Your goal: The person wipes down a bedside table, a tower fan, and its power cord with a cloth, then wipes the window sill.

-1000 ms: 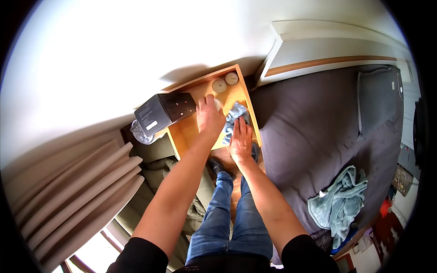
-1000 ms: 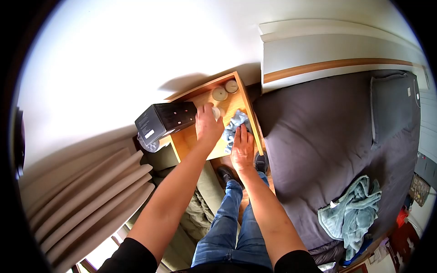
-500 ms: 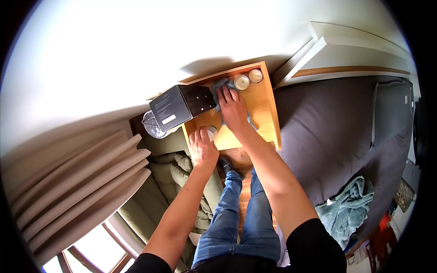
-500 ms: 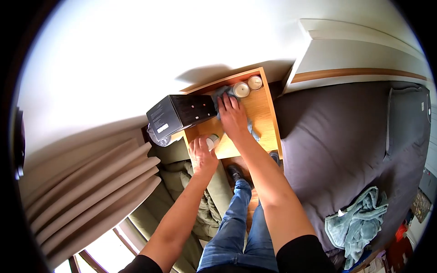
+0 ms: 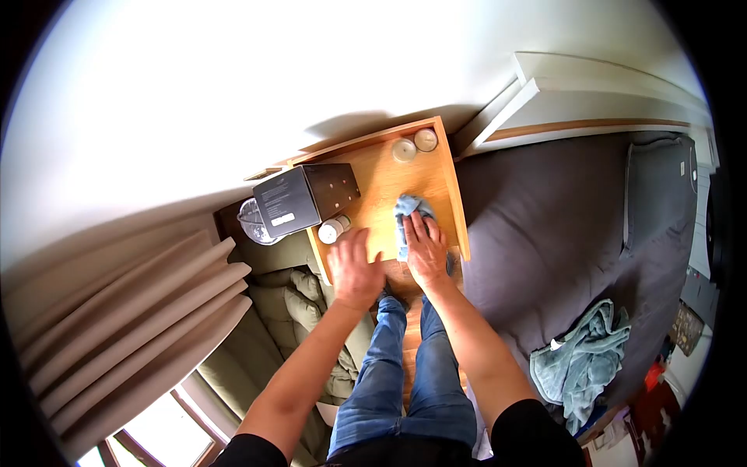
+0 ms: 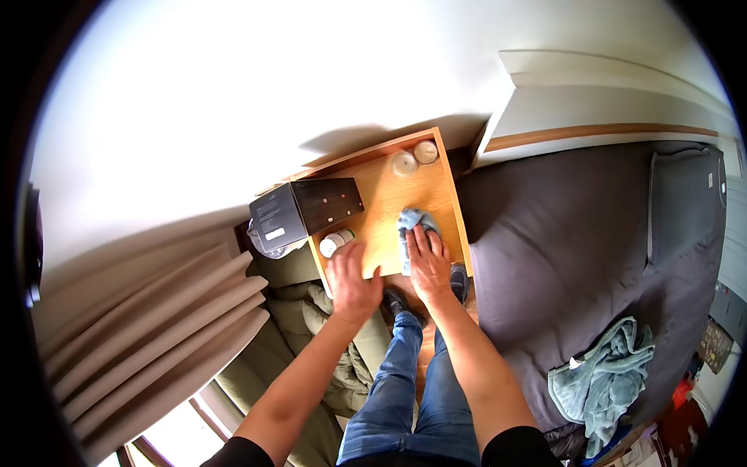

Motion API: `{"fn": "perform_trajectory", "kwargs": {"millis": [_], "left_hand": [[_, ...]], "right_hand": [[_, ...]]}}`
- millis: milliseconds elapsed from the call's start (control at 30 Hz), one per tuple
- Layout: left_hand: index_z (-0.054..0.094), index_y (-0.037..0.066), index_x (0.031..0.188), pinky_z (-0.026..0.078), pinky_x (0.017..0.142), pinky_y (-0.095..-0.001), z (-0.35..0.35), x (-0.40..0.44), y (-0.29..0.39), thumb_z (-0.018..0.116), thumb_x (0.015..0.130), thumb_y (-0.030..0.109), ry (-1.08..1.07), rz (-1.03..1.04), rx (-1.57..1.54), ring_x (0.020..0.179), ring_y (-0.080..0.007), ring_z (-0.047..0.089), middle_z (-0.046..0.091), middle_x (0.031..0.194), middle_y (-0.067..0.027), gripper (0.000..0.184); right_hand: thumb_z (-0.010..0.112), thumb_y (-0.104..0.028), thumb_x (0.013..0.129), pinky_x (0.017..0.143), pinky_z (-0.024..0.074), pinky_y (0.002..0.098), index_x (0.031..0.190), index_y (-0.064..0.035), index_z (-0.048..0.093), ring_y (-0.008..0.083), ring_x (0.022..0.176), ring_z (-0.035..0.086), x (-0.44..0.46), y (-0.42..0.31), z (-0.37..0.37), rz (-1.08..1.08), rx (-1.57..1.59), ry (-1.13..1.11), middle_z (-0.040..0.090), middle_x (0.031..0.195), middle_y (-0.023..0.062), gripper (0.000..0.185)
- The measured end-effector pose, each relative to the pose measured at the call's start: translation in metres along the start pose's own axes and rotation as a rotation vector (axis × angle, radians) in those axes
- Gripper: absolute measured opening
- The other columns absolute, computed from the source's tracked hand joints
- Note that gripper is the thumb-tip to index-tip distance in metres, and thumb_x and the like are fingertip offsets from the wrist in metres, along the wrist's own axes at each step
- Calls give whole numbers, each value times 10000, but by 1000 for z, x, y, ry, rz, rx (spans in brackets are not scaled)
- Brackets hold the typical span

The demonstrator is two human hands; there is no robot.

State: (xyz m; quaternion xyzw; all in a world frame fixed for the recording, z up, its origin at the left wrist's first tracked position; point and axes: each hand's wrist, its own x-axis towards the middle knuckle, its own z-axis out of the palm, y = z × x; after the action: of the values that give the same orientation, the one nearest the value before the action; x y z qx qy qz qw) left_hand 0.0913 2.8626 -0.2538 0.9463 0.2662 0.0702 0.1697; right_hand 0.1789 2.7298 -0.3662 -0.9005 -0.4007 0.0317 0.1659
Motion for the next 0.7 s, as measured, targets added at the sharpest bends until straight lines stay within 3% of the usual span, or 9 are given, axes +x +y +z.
{"fn": "perform_trajectory", "kwargs": {"millis": [100,167,233,367,433,567,700], "left_hand": [[471,42,1380,355,1090,-510,27,46,40,782,753,104,89,-14,-221,1265,-421,453,495,1349,-198,703],[454,71,1406,374,1086,-520,45,92,55,774,771,111,60,-62,-206,1288,-436,425,449,1403,-208,712],[437,105,1431,423,1052,-513,61,130,61,789,793,158,-30,-34,-144,1309,-439,405,403,1439,-215,731],[428,133,1446,461,1016,-512,89,159,67,806,805,213,-108,-120,-20,1298,-436,415,395,1439,-203,748],[427,121,1442,476,993,-511,98,162,73,815,807,250,-86,-242,5,1277,-433,425,402,1429,-200,756],[470,93,1376,509,929,-492,120,164,69,798,812,360,19,-196,74,1243,-393,463,469,1356,-158,705],[509,99,1303,538,868,-469,124,173,55,790,807,404,-10,-177,16,1189,-350,529,536,1264,-122,646]], "right_hand": [[589,-189,895,1014,414,469,1326,-89,620,297,1240,499,-1,-7,1,155,33,19,542,1444,67,444],[652,-170,844,1026,400,491,1383,-62,561,334,1257,483,-2,-12,-2,184,92,-1,488,1492,90,557],[656,-149,834,1030,395,501,1400,-58,541,334,1266,475,-3,-10,-1,181,80,-74,474,1504,93,584],[654,-113,825,1036,386,501,1385,-52,551,319,1261,473,-5,-2,-2,125,107,-3,477,1497,88,572],[653,-91,818,1047,380,492,1380,-49,555,314,1256,473,-6,-1,-3,135,125,-13,477,1497,84,572],[657,-90,813,1058,376,481,1379,-53,555,312,1256,474,-7,2,-5,133,168,-36,475,1500,84,576],[665,-96,815,1053,380,477,1400,-59,541,317,1249,482,-8,4,-10,122,176,-28,466,1508,90,599]]}}
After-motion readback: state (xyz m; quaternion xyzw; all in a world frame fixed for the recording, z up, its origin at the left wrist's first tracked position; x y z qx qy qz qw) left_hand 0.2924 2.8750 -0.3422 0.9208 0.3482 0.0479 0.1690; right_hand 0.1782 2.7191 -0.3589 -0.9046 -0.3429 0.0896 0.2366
